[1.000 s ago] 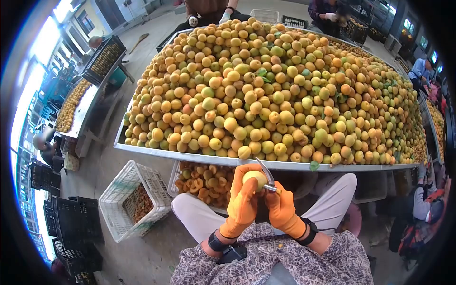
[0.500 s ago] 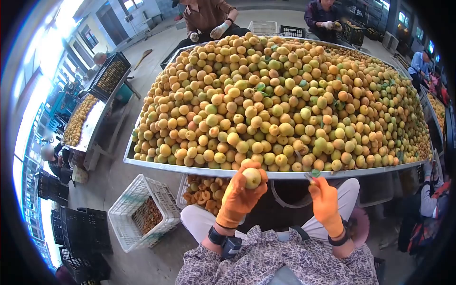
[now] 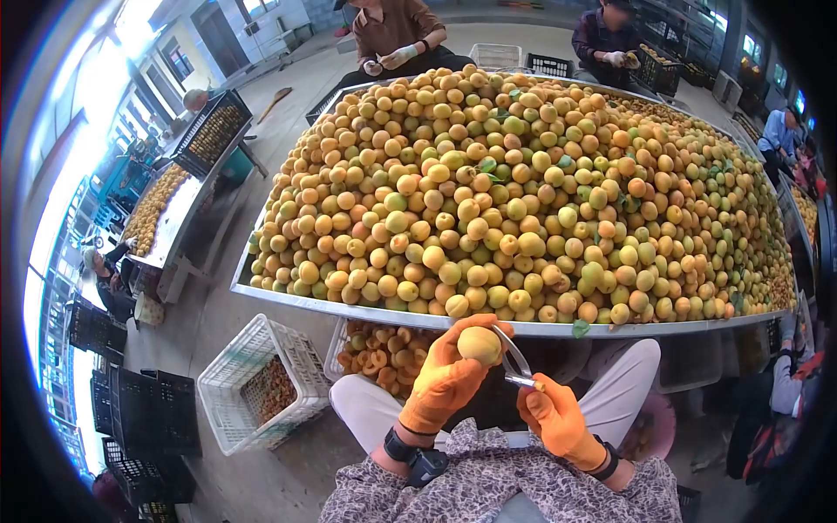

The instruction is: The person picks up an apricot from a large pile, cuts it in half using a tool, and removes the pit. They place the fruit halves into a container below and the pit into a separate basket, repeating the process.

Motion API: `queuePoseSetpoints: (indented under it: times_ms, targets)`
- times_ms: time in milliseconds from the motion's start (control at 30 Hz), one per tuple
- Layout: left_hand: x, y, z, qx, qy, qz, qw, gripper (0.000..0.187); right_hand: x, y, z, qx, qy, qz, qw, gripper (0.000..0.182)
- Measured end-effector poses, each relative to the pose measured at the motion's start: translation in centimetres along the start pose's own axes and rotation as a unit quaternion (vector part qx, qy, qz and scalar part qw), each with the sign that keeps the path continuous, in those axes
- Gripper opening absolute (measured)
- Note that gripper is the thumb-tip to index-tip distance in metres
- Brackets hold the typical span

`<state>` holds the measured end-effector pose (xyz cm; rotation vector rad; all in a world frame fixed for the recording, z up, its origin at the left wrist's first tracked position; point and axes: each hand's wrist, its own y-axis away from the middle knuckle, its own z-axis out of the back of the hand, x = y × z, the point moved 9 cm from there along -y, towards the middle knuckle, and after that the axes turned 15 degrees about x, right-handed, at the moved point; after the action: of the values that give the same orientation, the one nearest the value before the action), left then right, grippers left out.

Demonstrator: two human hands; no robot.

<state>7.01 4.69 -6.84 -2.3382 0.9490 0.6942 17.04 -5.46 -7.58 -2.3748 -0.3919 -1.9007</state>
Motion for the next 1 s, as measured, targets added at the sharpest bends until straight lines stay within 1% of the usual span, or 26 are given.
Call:
queuePoseSetpoints:
  times_ms: [100, 200, 400, 433, 500, 567, 600, 633, 667, 700, 767, 833, 900, 967, 1000]
  targets:
    - [0.7, 0.1, -0.2, 0.014, 0.036, -0.011, 0.999, 0.075, 0.1, -0.4, -0.5, 0.01, 0.015, 0.008, 1.0, 0.042]
    - [1.3, 0.1, -0.4, 0.005, 0.073, -0.002, 0.997, 0.078, 0.0, -0.6, -0.6, 0.015, 0.018, 0.013, 1.0, 0.042]
    - [2.7, 0.4, -0.3, 0.003, 0.088, 0.005, 0.996, 0.081, -0.2, -0.9, -0.6, 0.012, 0.033, 0.015, 0.999, 0.041]
    - [2.8, 0.4, -0.5, 0.003, 0.087, 0.003, 0.996, 0.081, -0.1, -1.0, -0.5, 0.008, 0.038, 0.028, 0.999, 0.044]
    - [2.7, 0.3, -1.4, 0.032, 0.12, -0.01, 0.992, 0.074, -0.2, -1.0, -0.6, 0.006, 0.045, 0.041, 0.998, 0.047]
    - [2.6, 0.3, -2.0, 0.039, 0.124, -0.009, 0.991, 0.074, 0.5, -0.9, -0.3, -0.028, 0.11, 0.085, 0.99, 0.049]
    - [2.4, 0.4, -2.6, 0.052, 0.108, -0.004, 0.993, 0.075, 0.4, -0.8, -0.3, -0.025, 0.113, 0.087, 0.989, 0.049]
    - [2.1, 0.3, -3.3, 0.065, 0.093, 0.0, 0.994, 0.076, 0.4, -0.5, -0.2, -0.027, 0.147, 0.094, 0.984, 0.049]
    - [1.6, 0.4, -3.6, 0.046, 0.078, 0.006, 0.996, 0.075, 0.7, -0.3, -0.1, -0.028, 0.182, 0.101, 0.978, 0.048]
    - [1.0, 0.5, -3.8, 0.047, 0.078, 0.0, 0.996, 0.075, 0.9, -0.2, -0.2, -0.024, 0.186, 0.101, 0.977, 0.048]
    - [0.9, 0.6, -4.7, 0.077, 0.02, 0.059, 0.995, 0.071, 1.6, 0.0, -0.7, -0.002, 0.222, 0.088, 0.971, 0.032]
    - [0.3, 0.7, -4.7, 0.058, 0.026, 0.06, 0.996, 0.068, 1.6, 0.2, -1.1, 0.006, 0.237, 0.095, 0.967, 0.034]
    - [-0.3, 0.6, -5.2, 0.102, -0.061, 0.065, 0.991, 0.068, 1.6, 0.4, -1.3, 0.002, 0.24, 0.123, 0.963, 0.032]
    - [-1.5, 0.2, -5.5, 0.1, -0.077, 0.059, 0.99, 0.065, 1.4, 0.5, -1.4, 0.002, 0.247, 0.125, 0.961, 0.032]
    - [-2.1, 0.0, -5.7, 0.131, -0.148, 0.07, 0.978, 0.064, 1.8, 0.3, -1.5, -0.003, 0.242, 0.119, 0.963, 0.031]
